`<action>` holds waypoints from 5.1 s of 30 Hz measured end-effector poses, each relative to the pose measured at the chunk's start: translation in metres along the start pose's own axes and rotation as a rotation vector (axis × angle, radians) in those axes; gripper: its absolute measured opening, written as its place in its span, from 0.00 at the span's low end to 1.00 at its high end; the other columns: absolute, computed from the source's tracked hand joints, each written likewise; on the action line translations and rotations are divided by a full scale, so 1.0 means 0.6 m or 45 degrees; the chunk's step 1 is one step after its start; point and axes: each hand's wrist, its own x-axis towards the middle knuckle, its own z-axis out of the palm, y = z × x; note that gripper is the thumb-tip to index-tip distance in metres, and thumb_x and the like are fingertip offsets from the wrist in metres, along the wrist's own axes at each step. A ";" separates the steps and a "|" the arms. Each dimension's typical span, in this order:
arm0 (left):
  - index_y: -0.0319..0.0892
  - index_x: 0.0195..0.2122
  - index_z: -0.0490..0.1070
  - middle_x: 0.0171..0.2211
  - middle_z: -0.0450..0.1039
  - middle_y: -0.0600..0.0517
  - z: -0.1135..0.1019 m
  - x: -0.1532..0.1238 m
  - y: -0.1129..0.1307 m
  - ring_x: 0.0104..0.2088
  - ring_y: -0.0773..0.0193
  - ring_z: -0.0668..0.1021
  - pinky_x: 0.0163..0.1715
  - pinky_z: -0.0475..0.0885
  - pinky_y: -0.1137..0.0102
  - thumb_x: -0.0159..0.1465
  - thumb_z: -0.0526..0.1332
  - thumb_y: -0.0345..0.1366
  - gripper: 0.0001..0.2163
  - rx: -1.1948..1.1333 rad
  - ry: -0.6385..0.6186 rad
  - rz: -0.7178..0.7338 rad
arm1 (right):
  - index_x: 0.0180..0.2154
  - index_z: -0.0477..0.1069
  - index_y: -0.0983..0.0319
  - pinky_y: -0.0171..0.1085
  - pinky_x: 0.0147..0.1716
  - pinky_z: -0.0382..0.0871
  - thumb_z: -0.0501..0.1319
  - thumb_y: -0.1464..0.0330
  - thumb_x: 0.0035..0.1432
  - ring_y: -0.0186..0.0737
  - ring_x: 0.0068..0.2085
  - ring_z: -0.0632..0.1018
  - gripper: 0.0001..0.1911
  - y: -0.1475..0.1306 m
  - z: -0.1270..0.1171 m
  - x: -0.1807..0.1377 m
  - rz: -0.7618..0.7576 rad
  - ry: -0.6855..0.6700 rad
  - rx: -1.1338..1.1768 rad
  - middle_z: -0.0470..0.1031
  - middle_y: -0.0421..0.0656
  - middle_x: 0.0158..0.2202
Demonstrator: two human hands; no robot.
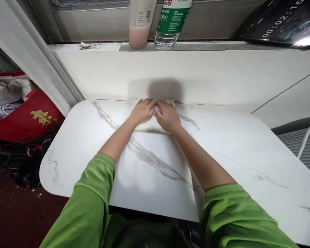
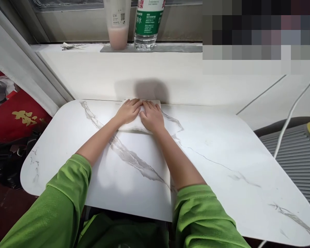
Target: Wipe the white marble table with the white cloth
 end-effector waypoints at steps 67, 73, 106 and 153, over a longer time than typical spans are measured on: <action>0.40 0.63 0.58 0.66 0.57 0.46 -0.169 -0.568 -0.049 0.67 0.58 0.58 0.67 0.50 0.56 0.65 0.45 0.37 0.24 0.139 0.029 -0.583 | 0.63 0.58 0.78 0.51 0.68 0.41 0.43 0.64 0.69 0.52 0.68 0.56 0.30 -0.436 0.024 -0.281 -0.632 -0.266 0.374 0.58 0.58 0.66; 0.42 0.60 0.61 0.64 0.61 0.47 -0.175 -0.546 -0.097 0.65 0.57 0.62 0.65 0.53 0.56 0.62 0.47 0.35 0.24 0.140 0.124 -0.710 | 0.62 0.59 0.78 0.50 0.67 0.44 0.43 0.67 0.67 0.51 0.67 0.59 0.29 -0.462 0.051 -0.223 -0.700 -0.254 0.363 0.60 0.57 0.65; 0.34 0.64 0.58 0.70 0.44 0.42 -0.119 -0.304 -0.135 0.70 0.55 0.47 0.67 0.44 0.58 0.72 0.41 0.42 0.25 0.052 0.013 -0.339 | 0.64 0.56 0.77 0.49 0.68 0.42 0.43 0.70 0.67 0.49 0.68 0.57 0.28 -0.310 0.051 -0.100 -0.398 -0.172 0.180 0.57 0.55 0.67; 0.26 0.67 0.50 0.69 0.47 0.40 -0.009 -0.213 0.228 0.69 0.52 0.51 0.67 0.43 0.51 0.69 0.43 0.34 0.27 0.085 -0.168 -0.059 | 0.62 0.60 0.73 0.52 0.67 0.50 0.44 0.71 0.60 0.45 0.67 0.60 0.30 -0.012 -0.094 -0.269 -0.127 -0.075 0.064 0.62 0.53 0.65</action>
